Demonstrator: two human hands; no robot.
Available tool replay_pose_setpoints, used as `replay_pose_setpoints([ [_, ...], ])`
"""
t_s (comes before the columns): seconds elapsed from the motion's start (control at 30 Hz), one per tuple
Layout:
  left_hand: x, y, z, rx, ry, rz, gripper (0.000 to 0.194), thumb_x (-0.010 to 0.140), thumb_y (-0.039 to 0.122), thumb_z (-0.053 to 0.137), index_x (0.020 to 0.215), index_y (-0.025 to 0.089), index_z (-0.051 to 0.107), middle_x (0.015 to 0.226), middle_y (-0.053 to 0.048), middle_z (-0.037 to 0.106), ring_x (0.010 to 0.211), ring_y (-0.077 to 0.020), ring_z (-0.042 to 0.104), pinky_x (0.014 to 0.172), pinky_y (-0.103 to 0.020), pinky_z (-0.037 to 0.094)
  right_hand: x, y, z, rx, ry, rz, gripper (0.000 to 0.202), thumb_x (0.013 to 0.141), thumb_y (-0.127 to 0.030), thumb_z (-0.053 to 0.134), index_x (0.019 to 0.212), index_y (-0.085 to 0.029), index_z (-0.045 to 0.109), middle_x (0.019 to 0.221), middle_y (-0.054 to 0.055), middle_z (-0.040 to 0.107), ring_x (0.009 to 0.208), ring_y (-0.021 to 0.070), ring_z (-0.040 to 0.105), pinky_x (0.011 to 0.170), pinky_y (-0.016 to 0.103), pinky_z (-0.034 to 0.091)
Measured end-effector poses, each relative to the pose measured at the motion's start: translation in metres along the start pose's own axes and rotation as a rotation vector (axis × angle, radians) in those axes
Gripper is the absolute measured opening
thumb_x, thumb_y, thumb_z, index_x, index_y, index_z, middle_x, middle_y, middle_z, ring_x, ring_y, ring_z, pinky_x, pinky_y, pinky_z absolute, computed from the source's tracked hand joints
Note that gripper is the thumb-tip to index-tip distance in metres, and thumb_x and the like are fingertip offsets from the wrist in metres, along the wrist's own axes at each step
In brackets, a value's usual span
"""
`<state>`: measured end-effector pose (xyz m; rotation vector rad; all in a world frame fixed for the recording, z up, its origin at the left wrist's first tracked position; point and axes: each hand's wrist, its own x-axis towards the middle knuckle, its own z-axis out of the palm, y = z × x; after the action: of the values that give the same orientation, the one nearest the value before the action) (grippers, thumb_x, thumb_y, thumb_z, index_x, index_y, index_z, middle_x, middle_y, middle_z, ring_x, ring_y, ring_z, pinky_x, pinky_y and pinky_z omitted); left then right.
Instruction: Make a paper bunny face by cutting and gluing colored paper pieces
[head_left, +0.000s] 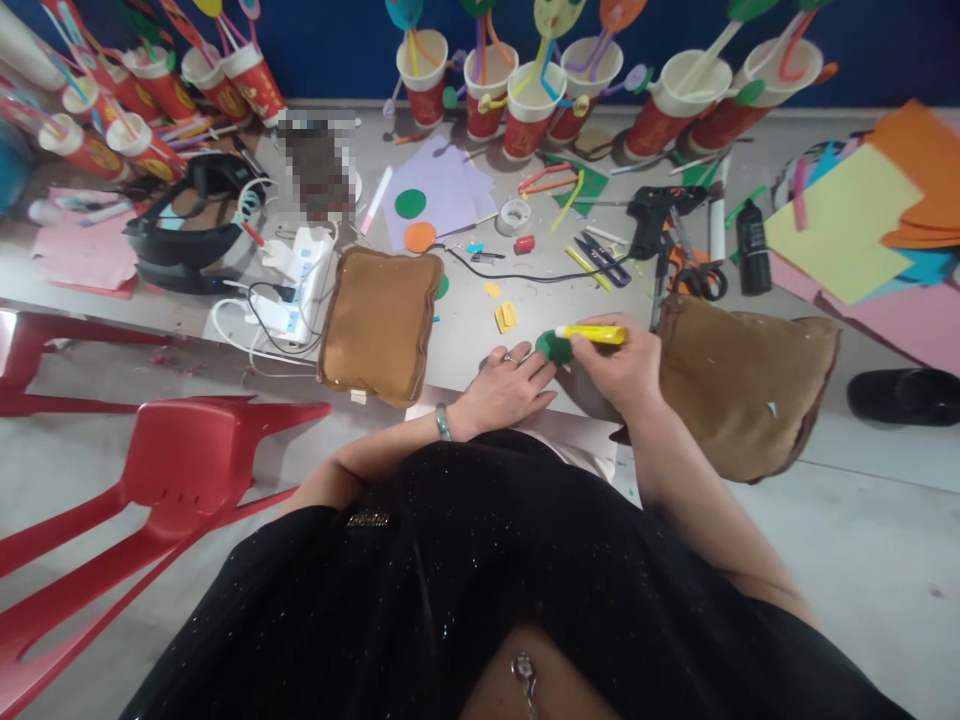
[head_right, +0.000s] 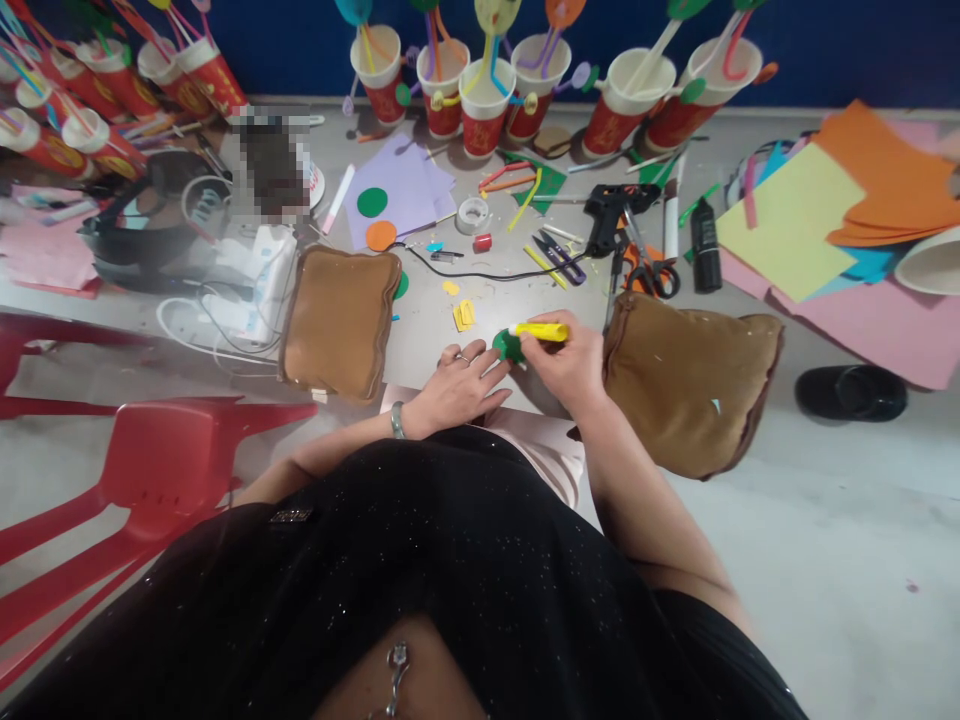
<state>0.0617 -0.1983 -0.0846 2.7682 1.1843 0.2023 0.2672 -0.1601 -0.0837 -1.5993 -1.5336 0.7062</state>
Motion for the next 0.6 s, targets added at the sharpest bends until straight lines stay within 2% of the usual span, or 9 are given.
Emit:
replay_pose_setpoints([
  [0.07,0.000,0.000,0.001,0.005,-0.004,-0.017,0.052,0.115,0.044,0.038,0.150,0.016,0.063,0.148,-0.017,0.067,0.139,-0.0319,0.056,0.108,-0.047,0.043,0.003,0.004,-0.003,0.081,0.098,0.077,0.019,0.080,-0.042,0.075,0.089,-0.027,0.068,0.077,0.007,0.076,0.061,0.0250,0.070,0.060,0.042,0.063],
  [0.13,0.001,0.000,0.003,0.008,-0.006,-0.036,0.055,0.114,0.047,0.037,0.153,0.016,0.061,0.155,-0.017,0.063,0.140,-0.0327,0.055,0.108,-0.047,0.043,0.007,0.006,-0.006,0.133,0.144,0.125,0.020,0.078,-0.041,0.075,0.087,-0.027,0.065,0.069,0.005,0.071,0.053,0.0226,0.065,0.055,0.040,0.060],
  [0.3,0.012,0.004,0.001,0.026,0.003,-0.108,0.062,0.113,0.054,0.041,0.157,0.014,0.058,0.162,-0.018,0.059,0.144,-0.0369,0.052,0.111,-0.050,0.042,0.023,0.000,-0.008,0.183,0.127,0.107,0.021,0.076,-0.038,0.076,0.086,-0.027,0.062,0.067,0.004,0.069,0.051,0.0211,0.063,0.050,0.037,0.054],
  [0.37,0.021,0.004,-0.005,0.024,0.004,-0.126,0.060,0.111,0.053,0.047,0.151,0.011,0.063,0.156,-0.020,0.063,0.140,-0.0371,0.055,0.111,-0.050,0.042,0.032,-0.005,-0.008,0.193,0.113,0.090,0.019,0.076,-0.034,0.076,0.087,-0.026,0.063,0.070,0.004,0.071,0.050,0.0194,0.062,0.052,0.037,0.055],
  [0.43,0.030,0.002,-0.014,0.025,-0.019,-0.101,0.055,0.109,0.051,0.054,0.137,0.007,0.070,0.142,-0.022,0.069,0.132,-0.0365,0.059,0.110,-0.049,0.043,0.042,-0.008,-0.009,0.182,0.099,0.089,0.017,0.076,-0.028,0.075,0.087,-0.025,0.063,0.068,0.002,0.070,0.051,0.0182,0.061,0.054,0.036,0.055],
  [0.53,0.042,-0.006,-0.026,0.052,-0.091,-0.013,0.053,0.107,0.051,0.059,0.123,0.003,0.073,0.125,-0.024,0.073,0.125,-0.0369,0.061,0.111,-0.049,0.042,0.056,-0.006,-0.011,0.132,0.054,0.060,0.013,0.077,-0.026,0.075,0.087,-0.025,0.065,0.067,0.002,0.070,0.054,0.0180,0.062,0.054,0.034,0.054],
  [0.6,0.048,-0.014,-0.032,0.058,-0.137,0.044,0.055,0.107,0.052,0.060,0.122,0.001,0.073,0.123,-0.025,0.073,0.126,-0.0376,0.061,0.110,-0.049,0.041,0.062,0.000,-0.011,0.120,0.020,0.030,0.012,0.078,-0.028,0.075,0.086,-0.026,0.066,0.071,0.002,0.072,0.056,0.0182,0.063,0.056,0.034,0.056],
])
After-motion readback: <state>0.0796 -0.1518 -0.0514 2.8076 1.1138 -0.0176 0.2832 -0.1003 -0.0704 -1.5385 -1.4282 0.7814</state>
